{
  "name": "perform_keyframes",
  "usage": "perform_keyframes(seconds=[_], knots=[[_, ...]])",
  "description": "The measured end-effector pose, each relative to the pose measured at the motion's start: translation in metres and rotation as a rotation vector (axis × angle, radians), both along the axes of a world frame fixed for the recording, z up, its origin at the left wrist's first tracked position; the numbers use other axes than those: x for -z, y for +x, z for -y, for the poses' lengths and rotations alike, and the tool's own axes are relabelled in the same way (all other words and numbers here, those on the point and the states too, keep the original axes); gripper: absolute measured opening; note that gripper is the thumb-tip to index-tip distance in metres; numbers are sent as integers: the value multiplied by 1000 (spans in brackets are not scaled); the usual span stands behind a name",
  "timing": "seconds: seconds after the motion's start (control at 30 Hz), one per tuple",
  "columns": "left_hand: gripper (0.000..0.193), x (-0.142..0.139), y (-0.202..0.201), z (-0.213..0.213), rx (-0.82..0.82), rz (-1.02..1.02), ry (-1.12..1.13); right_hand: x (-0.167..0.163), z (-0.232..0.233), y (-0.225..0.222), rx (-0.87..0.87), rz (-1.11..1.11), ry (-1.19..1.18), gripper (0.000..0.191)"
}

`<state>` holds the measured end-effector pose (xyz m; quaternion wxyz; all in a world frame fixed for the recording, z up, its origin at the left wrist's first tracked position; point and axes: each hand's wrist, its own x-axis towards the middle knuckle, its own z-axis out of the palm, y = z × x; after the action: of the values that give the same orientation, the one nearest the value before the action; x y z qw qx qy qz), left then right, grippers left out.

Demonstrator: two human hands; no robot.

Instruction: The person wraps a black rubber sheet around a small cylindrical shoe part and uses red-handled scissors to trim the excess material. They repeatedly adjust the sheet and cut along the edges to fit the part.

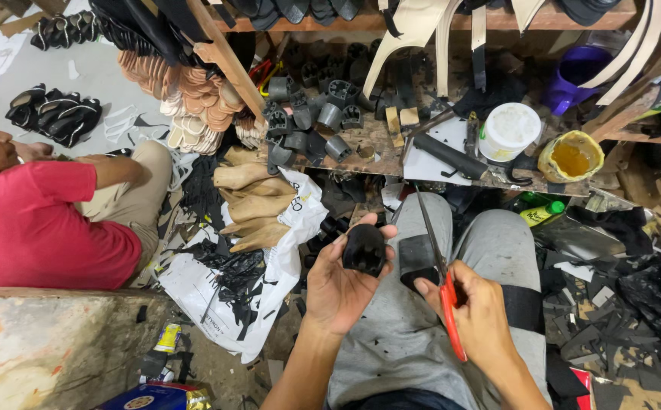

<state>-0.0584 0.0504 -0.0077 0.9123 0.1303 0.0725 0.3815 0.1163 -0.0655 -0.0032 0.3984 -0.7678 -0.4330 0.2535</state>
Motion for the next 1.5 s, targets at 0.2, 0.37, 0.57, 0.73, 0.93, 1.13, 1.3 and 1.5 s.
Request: perform_keyframes(seconds=[0.2,0.37,0.57,0.73,0.93,1.13,1.3,1.5], knots=[[57,-5,-3,-1,-21,-26,36,27,5,6,-106,125,-287,47],[50,-2,0,1,-47,-48,38,48,22,-9,-293,124,-345,40],[45,7,0,-1,-50,-114,-85,47,26,-11,-74,-139,-307,39],[44,4,-4,0,13,-141,-56,36,22,10,-10,-35,-56,38],[50,-5,-7,4,152,-116,41,14,16,11,64,-393,249,19],[54,-12,-2,11,184,-247,138,-28,6,2,-93,-619,574,33],[57,-21,5,21,176,-161,163,-37,-8,-8,-34,-647,507,35],[69,-20,5,31,27,-512,606,-27,-7,2,63,-670,430,25]])
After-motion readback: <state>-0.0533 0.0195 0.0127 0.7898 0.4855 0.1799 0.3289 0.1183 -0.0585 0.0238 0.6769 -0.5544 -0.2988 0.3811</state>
